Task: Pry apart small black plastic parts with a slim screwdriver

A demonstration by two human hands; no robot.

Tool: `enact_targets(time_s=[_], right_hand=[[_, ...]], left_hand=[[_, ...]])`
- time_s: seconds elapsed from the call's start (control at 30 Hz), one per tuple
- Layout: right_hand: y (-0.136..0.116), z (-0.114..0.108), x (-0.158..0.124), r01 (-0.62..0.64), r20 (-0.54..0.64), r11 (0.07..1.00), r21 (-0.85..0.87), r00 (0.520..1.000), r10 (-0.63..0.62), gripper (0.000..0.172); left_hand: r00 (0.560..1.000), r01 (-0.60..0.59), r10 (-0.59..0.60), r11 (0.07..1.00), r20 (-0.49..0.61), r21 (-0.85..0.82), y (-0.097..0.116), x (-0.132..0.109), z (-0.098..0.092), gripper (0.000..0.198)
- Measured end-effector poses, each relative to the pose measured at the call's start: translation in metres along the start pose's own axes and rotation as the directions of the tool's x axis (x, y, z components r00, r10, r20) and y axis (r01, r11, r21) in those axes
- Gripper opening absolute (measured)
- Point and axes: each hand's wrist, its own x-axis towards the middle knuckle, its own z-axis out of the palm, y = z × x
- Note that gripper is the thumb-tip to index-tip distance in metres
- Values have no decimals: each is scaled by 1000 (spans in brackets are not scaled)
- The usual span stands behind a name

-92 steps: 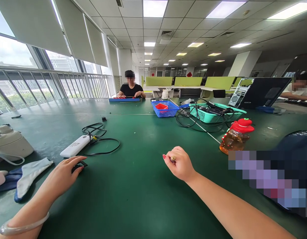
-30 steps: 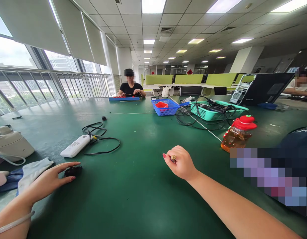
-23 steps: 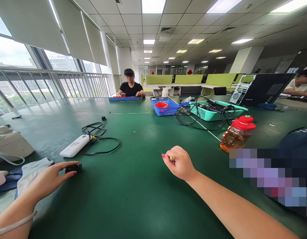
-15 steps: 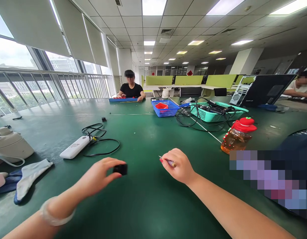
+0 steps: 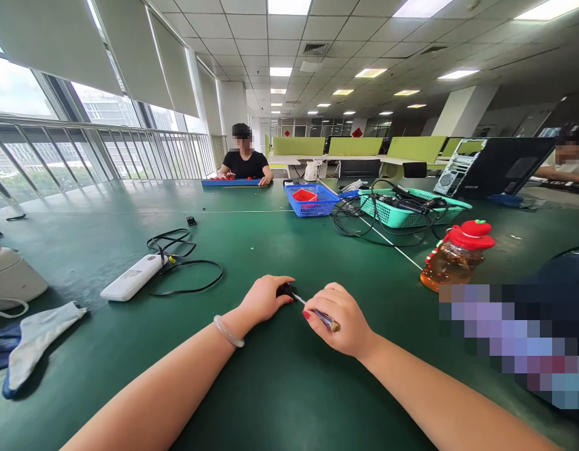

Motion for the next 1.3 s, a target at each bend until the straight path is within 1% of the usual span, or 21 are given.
enact_targets(time_s=[0.07, 0.17, 0.3, 0.43, 0.53, 0.67, 0.77, 0.97, 1.2, 1.3], right_hand=[[-1, 2, 0, -3, 34, 1000, -1, 999, 3, 20], [-2, 4, -1, 8, 85, 1000, -19, 996, -6, 20], [-2, 5, -1, 94, 150, 993, -78, 985, -81, 22], [-4, 6, -1, 196, 236, 959, -204, 961, -146, 21], [-6, 7, -2, 252, 312, 921, -296, 937, -156, 21], [-9, 11, -4, 293, 372, 891, -348, 915, -156, 18], [-9, 11, -4, 291, 363, 889, -353, 919, -156, 18], [-3, 7, -1, 235, 258, 921, -311, 953, -156, 22], [-1, 6, 0, 216, 185, 939, -269, 968, -170, 22], [-1, 4, 1, 196, 165, 943, -269, 974, -155, 22]], left_hand=[[999, 37, -37, 999, -3, -40, -3, -2, 1, 50], [999, 40, -41, 996, -19, -79, -5, -2, 2, 53], [999, 39, -42, 994, -29, -99, -6, -1, 4, 53], [999, 37, -40, 994, -29, -99, -7, -2, 5, 45], [999, 30, -33, 996, -40, -84, -6, -3, 4, 40], [998, 23, -28, 996, -52, -81, -6, -3, 4, 39], [998, 20, -25, 996, -57, -87, -6, -3, 4, 39], [999, 17, -21, 995, -44, -99, -8, -2, 5, 40], [998, 29, -33, 997, -46, -78, -6, -4, 4, 43], [998, 31, -34, 997, -44, -69, -5, -4, 3, 43]])
